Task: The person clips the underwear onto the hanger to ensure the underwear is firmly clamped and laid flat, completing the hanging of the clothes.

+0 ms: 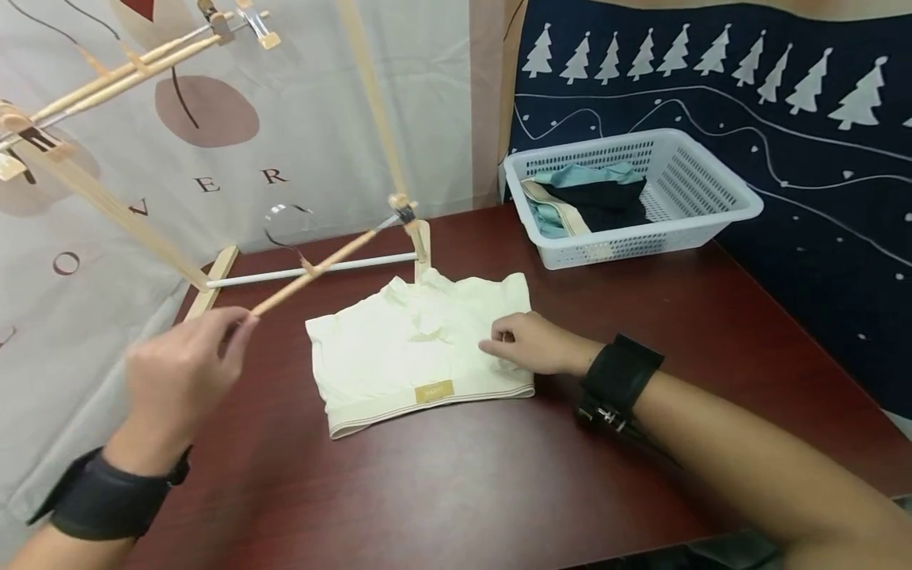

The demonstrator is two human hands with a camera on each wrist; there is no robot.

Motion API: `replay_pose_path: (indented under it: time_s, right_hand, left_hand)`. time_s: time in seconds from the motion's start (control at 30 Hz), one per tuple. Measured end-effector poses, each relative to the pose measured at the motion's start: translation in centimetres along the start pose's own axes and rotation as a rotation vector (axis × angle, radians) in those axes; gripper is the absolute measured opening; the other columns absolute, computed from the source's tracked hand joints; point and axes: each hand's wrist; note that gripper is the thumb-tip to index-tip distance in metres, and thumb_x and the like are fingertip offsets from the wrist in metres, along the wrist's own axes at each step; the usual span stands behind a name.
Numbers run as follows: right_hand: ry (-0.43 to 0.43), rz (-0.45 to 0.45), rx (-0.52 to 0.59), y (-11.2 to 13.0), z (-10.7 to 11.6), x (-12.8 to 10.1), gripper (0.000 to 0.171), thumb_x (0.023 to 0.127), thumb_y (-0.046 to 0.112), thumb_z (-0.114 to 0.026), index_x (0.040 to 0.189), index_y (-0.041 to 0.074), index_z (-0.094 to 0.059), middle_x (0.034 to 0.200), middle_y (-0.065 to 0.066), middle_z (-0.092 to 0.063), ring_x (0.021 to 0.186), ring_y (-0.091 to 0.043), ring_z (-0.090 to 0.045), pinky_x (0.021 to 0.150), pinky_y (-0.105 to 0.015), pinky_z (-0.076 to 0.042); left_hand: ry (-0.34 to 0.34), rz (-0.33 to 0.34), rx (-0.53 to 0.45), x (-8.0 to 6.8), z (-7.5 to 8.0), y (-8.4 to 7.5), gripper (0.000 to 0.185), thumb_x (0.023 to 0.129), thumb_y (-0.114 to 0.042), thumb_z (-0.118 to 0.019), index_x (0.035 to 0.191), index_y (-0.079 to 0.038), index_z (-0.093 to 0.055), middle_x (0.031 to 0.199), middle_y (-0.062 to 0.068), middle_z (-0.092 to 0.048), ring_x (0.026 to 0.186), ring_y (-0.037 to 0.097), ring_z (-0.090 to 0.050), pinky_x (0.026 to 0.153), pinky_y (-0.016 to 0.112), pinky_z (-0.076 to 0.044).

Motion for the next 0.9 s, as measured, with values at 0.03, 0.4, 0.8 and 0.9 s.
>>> replay_pose_path:
  time_s: [0.03, 0.4, 0.8, 0.9]
  right_hand:
    - [-0.008, -0.020, 0.107, 0.3, 0.1, 0.0, 0.037, 0.103, 0.034, -0.055, 0.081, 0.005, -0.062, 0.063, 0.002, -0.048, 0.059, -0.012, -0.047, 0.059, -0.026, -0.042]
    - [0.006, -0.275, 1.054, 2.1, 1.7, -1.4, 0.083, 0.095, 0.077, -0.021, 0.102, 0.005, -0.062, 0.069, -0.004, -0.059, 0.063, -0.016, -0.056, 0.063, -0.029, -0.050]
    - [0.041, -0.409, 0.941, 0.3, 1.9, -3.8, 0.049, 0.105, 0.045, -0.037, 0.070, 0.012, -0.044, 0.059, 0.003, -0.039, 0.052, -0.014, -0.042, 0.054, -0.026, -0.036]
    - [0.089, -0.362, 0.842, -0.3, 2.0, -5.1, 0.049, 0.106, 0.041, -0.040, 0.068, 0.010, -0.040, 0.058, 0.002, -0.036, 0.049, -0.014, -0.039, 0.051, -0.026, -0.035]
  left_hand:
    - [-0.006, -0.016, -0.022, -0.4, -0.4, -0.5, 0.021, 0.098, -0.021, -0.062, 0.089, -0.003, -0.070, 0.059, 0.009, -0.059, 0.037, 0.025, -0.044, 0.034, 0.036, -0.026]
    - [-0.104, -0.253, -0.243, -1.9, -4.6, -5.1, 0.016, 0.097, -0.005, -0.060, 0.088, -0.005, -0.073, 0.067, 0.002, -0.068, 0.057, 0.019, -0.064, 0.048, 0.035, -0.050]
    - [-0.089, -0.359, -0.302, -2.4, -4.8, -7.7, 0.025, 0.096, 0.002, -0.052, 0.083, -0.006, -0.072, 0.063, 0.000, -0.062, 0.060, 0.018, -0.060, 0.052, 0.030, -0.049]
    - [-0.049, -0.342, -0.325, -2.7, -4.5, -8.5, 0.026, 0.095, 0.001, -0.050, 0.078, -0.008, -0.067, 0.063, -0.001, -0.060, 0.061, 0.019, -0.056, 0.053, 0.028, -0.041]
Point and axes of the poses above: each hand's wrist, its own x-axis towards the middle knuckle, its own z-axis out of the back of the hand, y = z × x
